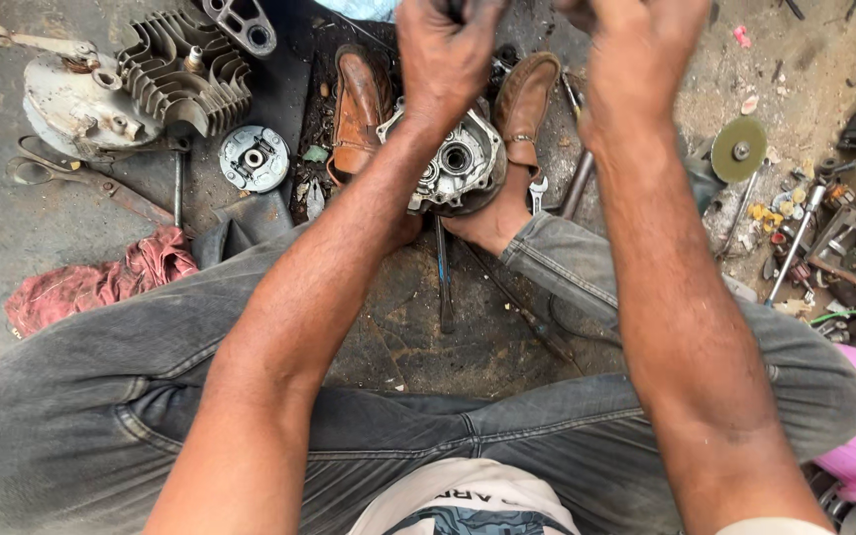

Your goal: The person disassembles and reassembles internal engine components using a hammer, pliers, and various wrenches while working on the ground.

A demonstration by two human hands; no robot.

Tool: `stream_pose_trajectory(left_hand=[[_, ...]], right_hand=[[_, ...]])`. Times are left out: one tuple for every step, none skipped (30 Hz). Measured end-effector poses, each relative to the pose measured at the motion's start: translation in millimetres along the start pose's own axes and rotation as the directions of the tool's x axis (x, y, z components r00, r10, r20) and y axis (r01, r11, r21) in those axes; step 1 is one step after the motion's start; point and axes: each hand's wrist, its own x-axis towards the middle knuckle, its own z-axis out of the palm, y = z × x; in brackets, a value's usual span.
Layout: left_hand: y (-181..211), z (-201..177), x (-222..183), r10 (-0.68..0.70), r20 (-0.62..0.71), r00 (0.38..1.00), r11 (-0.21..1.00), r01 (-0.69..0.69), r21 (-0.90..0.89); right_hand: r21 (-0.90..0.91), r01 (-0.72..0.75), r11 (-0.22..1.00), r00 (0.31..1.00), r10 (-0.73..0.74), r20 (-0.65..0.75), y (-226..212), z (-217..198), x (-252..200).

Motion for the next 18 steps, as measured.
stream_pose_trajectory(left_hand=[[0, 5, 1, -0.014, 0.027, 1.0, 1.0, 0.014, 0.002], [1, 8, 0, -0.034, 0.056, 0.998, 0.999, 0.034, 0.005], [1, 11, 0, -0.023, 0.101, 0.995, 1.0, 0.021, 0.019], [2, 13, 2, -0.011, 0.145, 0.989, 0.999, 0.006, 0.032], [5, 13, 4, 0.001, 0.189, 0.982, 0.999, -0.009, 0.045], [9, 13, 5, -0.02, 0.247, 0.969, 1.0, 0.016, 0.021], [14, 11, 2, -0.039, 0.304, 0.952, 0.999, 0.042, -0.002], [18, 10, 1, -0.056, 0.358, 0.932, 0.997, 0.068, -0.022], [21, 8, 1, -0.053, 0.361, 0.931, 0.999, 0.048, 0.023], [23, 7, -1, -0.05, 0.366, 0.929, 0.997, 0.026, 0.069], [24, 6, -2, -0.047, 0.372, 0.927, 0.993, 0.005, 0.114], [24, 5, -3, -0.079, 0.387, 0.919, 0.993, 0.036, 0.116], [24, 1, -4, -0.11, 0.402, 0.909, 0.991, 0.067, 0.12], [25, -3, -5, -0.145, 0.416, 0.898, 0.987, 0.101, 0.125], [26, -7, -5, -0.152, 0.439, 0.886, 0.978, 0.07, 0.199], [30, -12, -2, -0.161, 0.46, 0.873, 0.962, 0.034, 0.272], [35, -18, 0, -0.171, 0.479, 0.861, 0.94, -0.004, 0.342], [44, -24, -2, -0.062, 0.475, 0.878, 0.979, -0.04, 0.202]], right_hand=[[0.007, -0.023, 1.0, 0.999, 0.023, 0.037, -12, -2, -7], [0.018, -0.017, 1.0, 0.999, 0.016, 0.034, -23, -5, -15], [0.029, -0.01, 1.0, 0.999, 0.009, 0.031, -33, -10, -23], [0.042, -0.002, 0.999, 1.0, 0.001, 0.03, -40, -14, -31], [-0.009, 0.001, 1.0, 1.0, -0.001, 0.012, -45, -17, -40], [-0.057, 0.01, 0.998, 1.0, -0.011, -0.006, -48, -18, -48], [-0.104, 0.018, 0.994, 1.0, -0.021, -0.023, -49, -18, -54], [-0.036, 0.0, 0.999, 0.999, -0.002, -0.04, -48, -16, -61], [0.034, -0.017, 0.999, 0.998, 0.019, -0.056, -46, -14, -68], [0.104, -0.032, 0.994, 0.996, 0.04, -0.074, -45, -12, -74], [0.121, -0.046, 0.992, 0.996, 0.054, -0.064, -45, -11, -80], [0.138, -0.056, 0.989, 0.996, 0.065, -0.06, -46, -9, -86], [0.154, -0.065, 0.986, 0.996, 0.075, -0.056, -46, -9, -89], [0.155, -0.062, 0.986, 0.996, 0.07, -0.051, -46, -8, -89], [0.156, -0.058, 0.986, 0.997, 0.066, -0.046, -45, -8, -87], [0.158, -0.054, 0.986, 0.997, 0.061, -0.04, -44, -8, -85], [0.153, -0.059, 0.986, 0.997, 0.066, -0.039, -43, -9, -83], [0.148, -0.064, 0.987, 0.997, 0.07, -0.036, -41, -10, -79]])
